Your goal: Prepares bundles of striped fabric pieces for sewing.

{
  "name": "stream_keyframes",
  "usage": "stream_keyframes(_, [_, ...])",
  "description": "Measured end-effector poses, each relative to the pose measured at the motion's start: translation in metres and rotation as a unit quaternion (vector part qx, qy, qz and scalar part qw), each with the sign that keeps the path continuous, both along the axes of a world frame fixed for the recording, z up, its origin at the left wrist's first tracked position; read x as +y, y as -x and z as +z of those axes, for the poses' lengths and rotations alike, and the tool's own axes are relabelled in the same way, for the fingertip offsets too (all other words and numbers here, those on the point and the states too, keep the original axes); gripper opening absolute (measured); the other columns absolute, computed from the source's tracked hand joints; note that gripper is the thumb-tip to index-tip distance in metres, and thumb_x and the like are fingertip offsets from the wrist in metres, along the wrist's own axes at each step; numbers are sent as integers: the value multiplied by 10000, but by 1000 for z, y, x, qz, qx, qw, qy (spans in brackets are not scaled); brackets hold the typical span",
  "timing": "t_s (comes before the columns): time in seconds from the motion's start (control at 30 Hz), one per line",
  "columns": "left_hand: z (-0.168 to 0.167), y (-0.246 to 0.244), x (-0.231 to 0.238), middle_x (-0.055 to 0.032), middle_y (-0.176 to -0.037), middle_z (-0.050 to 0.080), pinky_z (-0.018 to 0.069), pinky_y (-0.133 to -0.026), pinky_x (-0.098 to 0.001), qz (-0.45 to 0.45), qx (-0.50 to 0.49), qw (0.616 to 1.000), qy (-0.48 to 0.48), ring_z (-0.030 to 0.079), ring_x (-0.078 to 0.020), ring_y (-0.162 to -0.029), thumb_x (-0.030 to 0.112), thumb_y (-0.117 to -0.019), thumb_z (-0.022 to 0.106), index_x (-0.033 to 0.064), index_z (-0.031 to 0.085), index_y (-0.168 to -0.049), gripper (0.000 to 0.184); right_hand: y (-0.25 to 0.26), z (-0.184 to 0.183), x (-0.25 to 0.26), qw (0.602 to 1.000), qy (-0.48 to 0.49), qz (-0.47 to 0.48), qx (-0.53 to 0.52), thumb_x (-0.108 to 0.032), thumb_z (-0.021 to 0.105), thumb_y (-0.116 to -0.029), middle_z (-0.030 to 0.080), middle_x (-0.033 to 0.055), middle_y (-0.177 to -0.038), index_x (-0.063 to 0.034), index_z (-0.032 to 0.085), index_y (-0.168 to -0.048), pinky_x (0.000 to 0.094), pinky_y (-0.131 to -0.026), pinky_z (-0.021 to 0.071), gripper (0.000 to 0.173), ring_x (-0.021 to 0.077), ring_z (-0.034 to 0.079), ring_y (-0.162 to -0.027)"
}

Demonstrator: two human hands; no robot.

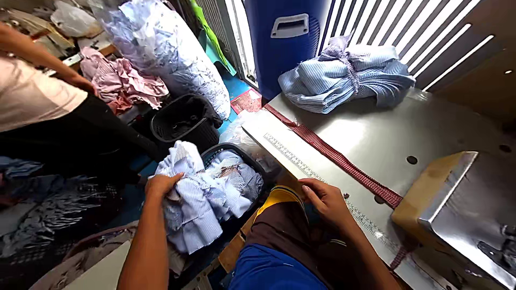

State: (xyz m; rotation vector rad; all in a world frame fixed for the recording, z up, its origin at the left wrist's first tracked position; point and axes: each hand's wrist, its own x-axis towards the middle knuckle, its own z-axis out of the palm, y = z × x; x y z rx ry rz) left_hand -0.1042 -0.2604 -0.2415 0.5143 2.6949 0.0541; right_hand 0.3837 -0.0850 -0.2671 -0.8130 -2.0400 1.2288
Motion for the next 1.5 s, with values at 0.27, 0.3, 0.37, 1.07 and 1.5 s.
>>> stream_keyframes(0.27, [-184,-93,73,-273,-1403,558,318,-1129,-677,-173,191,958,-126,508,-497,-1310,303,-1017,460,68,646,-1328,432,0,-3,-2,999,-25,-31,3,-191,509,-1060,745,11,-978,-54,711,-1215,233,-705,627,289,51,707,-770])
stream_keyframes(0.3, [-187,-95,72,-281,-1398,561,332,-1116,-679,-168,204,953,-148,515,-509,-1298,303,-1005,480,88,622,-1379,454,-1,-3,-3,999,-32,-38,0,-187,512,-1057,746,16,-988,-52,714,-1214,231,-715,623,289,47,705,-781])
stream_keyframes(0.37, [-185,-86,60,-297,-1354,579,391,-1048,-684,-171,184,953,-171,529,-527,-1258,324,-977,526,109,611,-1409,489,-6,-4,-8,998,-39,-43,-11,-189,516,-1057,744,20,-999,-52,717,-1212,225,-725,618,288,43,700,-791])
stream_keyframes(1.07, [-122,-90,89,-437,-1522,303,186,-1036,-860,-46,53,980,-187,250,-670,-1403,388,-936,661,-40,539,-1415,654,-60,19,-18,1000,-17,12,5,-217,524,-1068,736,94,-1112,-57,678,-1294,344,-927,580,317,153,708,-1005])
stream_keyframes(1.5, [20,-274,392,-305,-1120,662,489,-909,-688,-570,99,749,-322,645,-492,-1079,325,-810,796,-83,637,-1141,548,-151,-2,-57,965,49,-256,10,-223,526,-1069,756,12,-965,-100,727,-1226,258,-757,607,284,48,703,-798])
